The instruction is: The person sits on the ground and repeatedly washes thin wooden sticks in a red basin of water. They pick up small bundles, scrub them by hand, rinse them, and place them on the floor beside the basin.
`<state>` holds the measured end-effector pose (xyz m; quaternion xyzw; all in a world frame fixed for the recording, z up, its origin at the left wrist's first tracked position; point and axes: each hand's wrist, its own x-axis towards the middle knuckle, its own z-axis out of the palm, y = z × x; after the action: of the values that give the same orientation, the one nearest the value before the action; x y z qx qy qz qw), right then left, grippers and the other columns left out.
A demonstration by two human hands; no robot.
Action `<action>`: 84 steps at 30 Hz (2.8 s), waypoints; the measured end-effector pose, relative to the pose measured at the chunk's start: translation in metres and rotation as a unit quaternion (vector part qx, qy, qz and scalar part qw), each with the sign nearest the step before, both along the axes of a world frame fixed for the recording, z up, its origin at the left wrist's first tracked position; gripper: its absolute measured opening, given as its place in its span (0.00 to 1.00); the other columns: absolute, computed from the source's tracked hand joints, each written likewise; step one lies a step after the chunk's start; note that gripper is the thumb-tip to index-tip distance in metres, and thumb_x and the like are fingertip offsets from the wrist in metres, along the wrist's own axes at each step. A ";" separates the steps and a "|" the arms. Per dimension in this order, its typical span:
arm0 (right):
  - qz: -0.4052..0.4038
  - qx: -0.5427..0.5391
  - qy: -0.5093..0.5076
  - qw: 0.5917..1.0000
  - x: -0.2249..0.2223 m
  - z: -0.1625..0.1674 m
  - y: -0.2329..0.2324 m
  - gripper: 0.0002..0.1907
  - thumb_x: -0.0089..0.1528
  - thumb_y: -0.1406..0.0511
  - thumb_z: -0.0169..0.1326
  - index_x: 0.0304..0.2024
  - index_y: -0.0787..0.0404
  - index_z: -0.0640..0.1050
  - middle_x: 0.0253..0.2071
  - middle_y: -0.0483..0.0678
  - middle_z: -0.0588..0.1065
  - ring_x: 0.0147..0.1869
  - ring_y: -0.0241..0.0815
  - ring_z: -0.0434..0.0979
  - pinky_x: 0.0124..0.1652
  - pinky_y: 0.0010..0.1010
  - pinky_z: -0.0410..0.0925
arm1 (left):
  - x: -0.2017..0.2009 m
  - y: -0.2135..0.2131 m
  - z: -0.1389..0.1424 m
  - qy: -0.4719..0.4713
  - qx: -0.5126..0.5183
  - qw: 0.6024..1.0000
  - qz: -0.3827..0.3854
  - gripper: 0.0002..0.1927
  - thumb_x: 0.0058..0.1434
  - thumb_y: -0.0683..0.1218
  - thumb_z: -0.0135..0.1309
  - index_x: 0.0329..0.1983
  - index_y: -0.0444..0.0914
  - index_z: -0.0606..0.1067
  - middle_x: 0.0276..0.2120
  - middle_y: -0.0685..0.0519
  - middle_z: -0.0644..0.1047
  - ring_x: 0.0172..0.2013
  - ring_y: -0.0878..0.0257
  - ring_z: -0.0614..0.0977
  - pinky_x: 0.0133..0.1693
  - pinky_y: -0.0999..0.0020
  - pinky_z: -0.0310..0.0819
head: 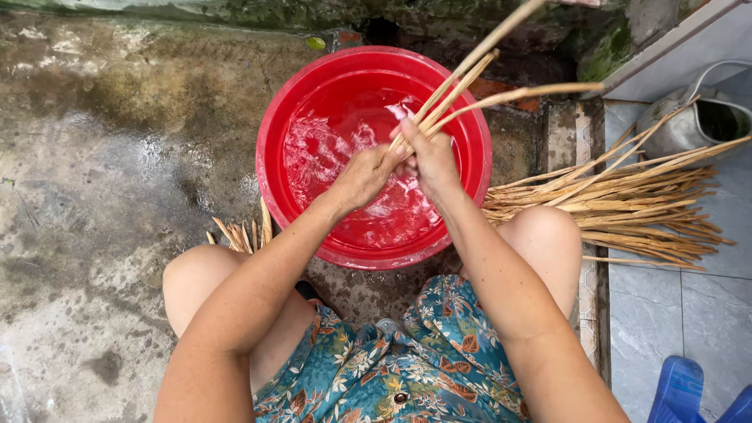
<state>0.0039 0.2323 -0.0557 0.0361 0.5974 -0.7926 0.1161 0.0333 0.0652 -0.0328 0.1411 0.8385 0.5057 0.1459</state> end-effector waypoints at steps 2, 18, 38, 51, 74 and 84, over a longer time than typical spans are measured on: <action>-0.104 -0.050 -0.030 0.993 -0.022 -0.004 0.018 0.16 0.66 0.56 0.53 0.39 0.63 0.81 0.24 0.44 0.74 0.17 0.28 0.64 0.14 0.18 0.55 | 0.009 0.004 0.009 -0.029 -0.049 0.998 -0.011 0.27 0.73 0.63 0.35 0.44 0.40 0.78 0.21 0.53 0.72 0.23 0.63 0.74 0.28 0.59 0.72; -0.109 -0.009 0.033 0.993 -0.020 0.010 0.024 0.09 0.67 0.65 0.60 0.45 0.64 0.78 0.31 0.45 0.77 0.25 0.30 0.74 0.20 0.20 0.64 | 0.003 -0.005 -0.019 -0.154 -0.036 0.987 -0.029 0.21 0.69 0.62 0.41 0.53 0.45 0.73 0.27 0.56 0.75 0.26 0.67 0.77 0.30 0.66 0.76; -0.216 -0.229 0.002 0.949 -0.055 0.012 0.106 0.18 0.70 0.51 0.54 0.39 0.58 0.79 0.33 0.46 0.73 0.31 0.35 0.70 0.28 0.25 0.66 | 0.013 -0.030 -0.024 -0.175 0.003 0.982 -0.065 0.22 0.72 0.58 0.41 0.54 0.39 0.77 0.24 0.58 0.71 0.19 0.72 0.66 0.21 0.77 0.65; -0.005 -0.038 -0.031 0.999 -0.004 0.005 0.000 0.08 0.65 0.63 0.57 0.43 0.61 0.78 0.29 0.44 0.76 0.29 0.32 0.75 0.26 0.20 0.67 | 0.023 -0.006 0.003 -0.327 0.102 0.939 0.032 0.13 0.74 0.53 0.36 0.48 0.42 0.70 0.25 0.55 0.73 0.19 0.69 0.72 0.19 0.78 0.70; 0.066 0.031 -0.054 0.996 0.016 -0.020 -0.020 0.11 0.64 0.63 0.57 0.47 0.60 0.79 0.30 0.49 0.76 0.29 0.36 0.73 0.25 0.21 0.66 | 0.028 -0.007 -0.014 -0.196 0.138 0.964 0.115 0.10 0.71 0.48 0.49 0.45 0.38 0.78 0.22 0.58 0.74 0.21 0.71 0.71 0.24 0.75 0.67; -0.207 -0.184 -0.063 0.959 -0.047 -0.027 0.062 0.13 0.65 0.61 0.59 0.41 0.66 0.81 0.33 0.47 0.69 0.32 0.38 0.70 0.36 0.33 0.77 | 0.049 -0.009 0.000 -0.228 0.031 0.970 0.077 0.15 0.69 0.51 0.48 0.50 0.44 0.80 0.22 0.57 0.75 0.18 0.70 0.64 0.21 0.72 0.61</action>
<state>-0.0427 0.2945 -0.0829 0.1869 0.4121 -0.8917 -0.0080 0.0825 0.0562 -0.0333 -0.0385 0.7755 0.5596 0.2899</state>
